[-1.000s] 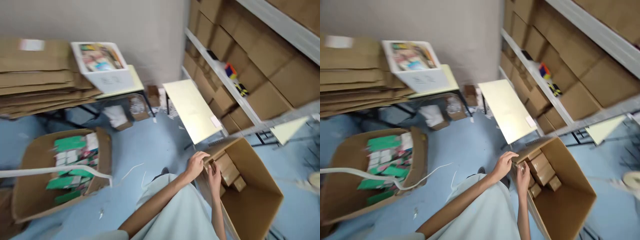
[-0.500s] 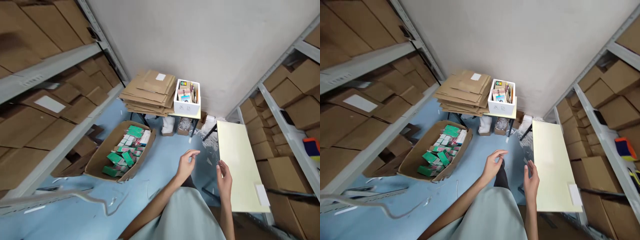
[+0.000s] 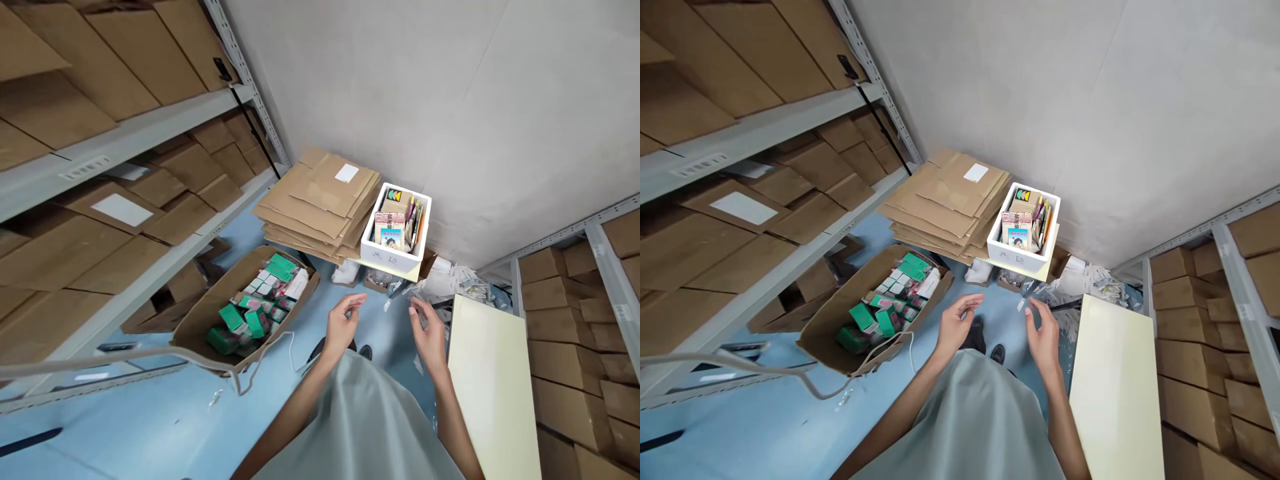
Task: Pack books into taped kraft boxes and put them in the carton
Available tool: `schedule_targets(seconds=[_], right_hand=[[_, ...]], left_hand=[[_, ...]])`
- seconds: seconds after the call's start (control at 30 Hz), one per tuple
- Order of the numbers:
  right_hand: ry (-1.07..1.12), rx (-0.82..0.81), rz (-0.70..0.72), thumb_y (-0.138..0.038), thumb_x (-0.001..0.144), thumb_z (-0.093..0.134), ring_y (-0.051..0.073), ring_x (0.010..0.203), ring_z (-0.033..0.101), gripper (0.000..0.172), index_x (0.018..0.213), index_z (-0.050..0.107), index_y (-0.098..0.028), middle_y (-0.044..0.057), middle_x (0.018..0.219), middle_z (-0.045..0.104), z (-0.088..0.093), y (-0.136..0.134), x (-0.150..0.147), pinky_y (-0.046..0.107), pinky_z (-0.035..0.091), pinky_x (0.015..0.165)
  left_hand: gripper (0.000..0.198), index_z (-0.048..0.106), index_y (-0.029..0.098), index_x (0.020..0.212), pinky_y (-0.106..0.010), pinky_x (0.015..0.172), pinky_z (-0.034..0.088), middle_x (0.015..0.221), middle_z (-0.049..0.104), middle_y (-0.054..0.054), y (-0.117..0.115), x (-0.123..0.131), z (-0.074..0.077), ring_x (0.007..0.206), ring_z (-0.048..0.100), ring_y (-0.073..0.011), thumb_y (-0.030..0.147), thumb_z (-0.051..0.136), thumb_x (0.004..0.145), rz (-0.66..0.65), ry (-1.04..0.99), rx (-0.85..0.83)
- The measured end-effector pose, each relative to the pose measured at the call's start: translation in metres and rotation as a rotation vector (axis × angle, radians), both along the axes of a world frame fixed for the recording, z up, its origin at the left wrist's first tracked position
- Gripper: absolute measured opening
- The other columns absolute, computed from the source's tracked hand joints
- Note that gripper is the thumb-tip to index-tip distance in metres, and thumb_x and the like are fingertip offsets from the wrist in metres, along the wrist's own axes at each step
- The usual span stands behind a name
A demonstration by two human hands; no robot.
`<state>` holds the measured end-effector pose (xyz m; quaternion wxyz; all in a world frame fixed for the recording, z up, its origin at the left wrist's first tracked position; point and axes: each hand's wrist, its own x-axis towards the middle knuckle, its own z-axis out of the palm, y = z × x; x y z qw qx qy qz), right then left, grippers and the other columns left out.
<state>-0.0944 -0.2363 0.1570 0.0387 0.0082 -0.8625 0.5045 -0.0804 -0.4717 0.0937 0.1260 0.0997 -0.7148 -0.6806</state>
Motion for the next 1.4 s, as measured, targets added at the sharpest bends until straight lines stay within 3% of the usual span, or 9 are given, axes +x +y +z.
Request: schedule_targets(seconds=[0.17, 0.43, 0.63, 0.83, 1.0, 1.2, 1.4], right_hand=[[0.020, 0.031, -0.007, -0.055, 0.106, 0.057, 0.029, 0.121, 0.076, 0.045, 0.123, 0.079, -0.020, 0.015, 0.129, 0.081, 0.005, -0.031, -0.086, 0.045, 0.058, 0.110], [-0.042, 0.145, -0.091, -0.053, 0.106, 0.057, 0.028, 0.116, 0.077, 0.043, 0.121, 0.079, -0.019, 0.014, 0.123, 0.082, 0.019, -0.056, -0.189, 0.042, 0.059, 0.106], [-0.051, 0.307, -0.152, -0.048, 0.108, 0.052, 0.028, 0.111, 0.078, 0.043, 0.122, 0.078, -0.017, 0.015, 0.121, 0.081, 0.014, -0.060, -0.255, 0.040, 0.060, 0.101], [-0.239, 0.549, -0.122, -0.039, 0.112, 0.050, 0.024, 0.093, 0.078, 0.038, 0.131, 0.075, -0.018, 0.011, 0.111, 0.083, -0.001, -0.059, -0.296, 0.032, 0.057, 0.087], [-0.414, 0.729, -0.132, -0.033, 0.113, 0.051, 0.022, 0.101, 0.077, 0.031, 0.130, 0.074, -0.020, 0.009, 0.117, 0.082, -0.019, -0.047, -0.323, 0.028, 0.052, 0.089], [-0.534, 0.787, -0.086, -0.036, 0.115, 0.048, 0.026, 0.106, 0.079, 0.033, 0.129, 0.074, -0.023, 0.011, 0.117, 0.083, -0.036, -0.036, -0.353, 0.030, 0.052, 0.088], [-0.598, 0.812, -0.022, -0.047, 0.111, 0.060, 0.030, 0.111, 0.079, 0.035, 0.127, 0.074, -0.020, 0.017, 0.118, 0.083, -0.048, -0.035, -0.375, 0.033, 0.055, 0.089]], left_hand=[[0.029, 0.081, 0.022, 0.111, -0.040, 0.098, 0.066, 0.112, 0.084, -0.008, -0.006, -0.083, -0.011, 0.102, 0.081, -0.0216, 0.023, 0.063, 0.089, -0.030, -0.020, 0.073], [0.028, 0.080, 0.022, 0.113, -0.041, 0.103, 0.065, 0.117, 0.084, -0.008, -0.041, -0.229, 0.014, 0.108, 0.080, -0.0222, 0.023, 0.058, 0.095, -0.208, -0.010, 0.102], [0.038, 0.079, 0.020, 0.114, -0.042, 0.103, 0.066, 0.115, 0.084, -0.007, -0.049, -0.302, 0.002, 0.107, 0.080, -0.0221, 0.016, 0.054, 0.085, -0.304, -0.045, 0.109], [0.033, 0.078, 0.022, 0.113, -0.041, 0.100, 0.066, 0.115, 0.084, -0.007, -0.024, -0.335, -0.013, 0.106, 0.080, -0.0232, 0.023, 0.059, 0.087, -0.375, -0.127, 0.091], [0.029, 0.078, 0.022, 0.115, -0.040, 0.098, 0.066, 0.118, 0.084, -0.008, 0.006, -0.347, -0.023, 0.106, 0.080, -0.0244, 0.032, 0.065, 0.092, -0.415, -0.164, 0.067], [0.029, 0.080, 0.022, 0.110, -0.039, 0.093, 0.067, 0.117, 0.084, -0.010, 0.029, -0.347, -0.024, 0.107, 0.080, -0.0264, 0.042, 0.067, 0.095, -0.458, -0.190, -0.010], [0.030, 0.079, 0.022, 0.111, -0.042, 0.100, 0.065, 0.119, 0.083, -0.010, 0.034, -0.343, -0.023, 0.109, 0.079, -0.0267, 0.044, 0.065, 0.096, -0.456, -0.207, -0.047]])
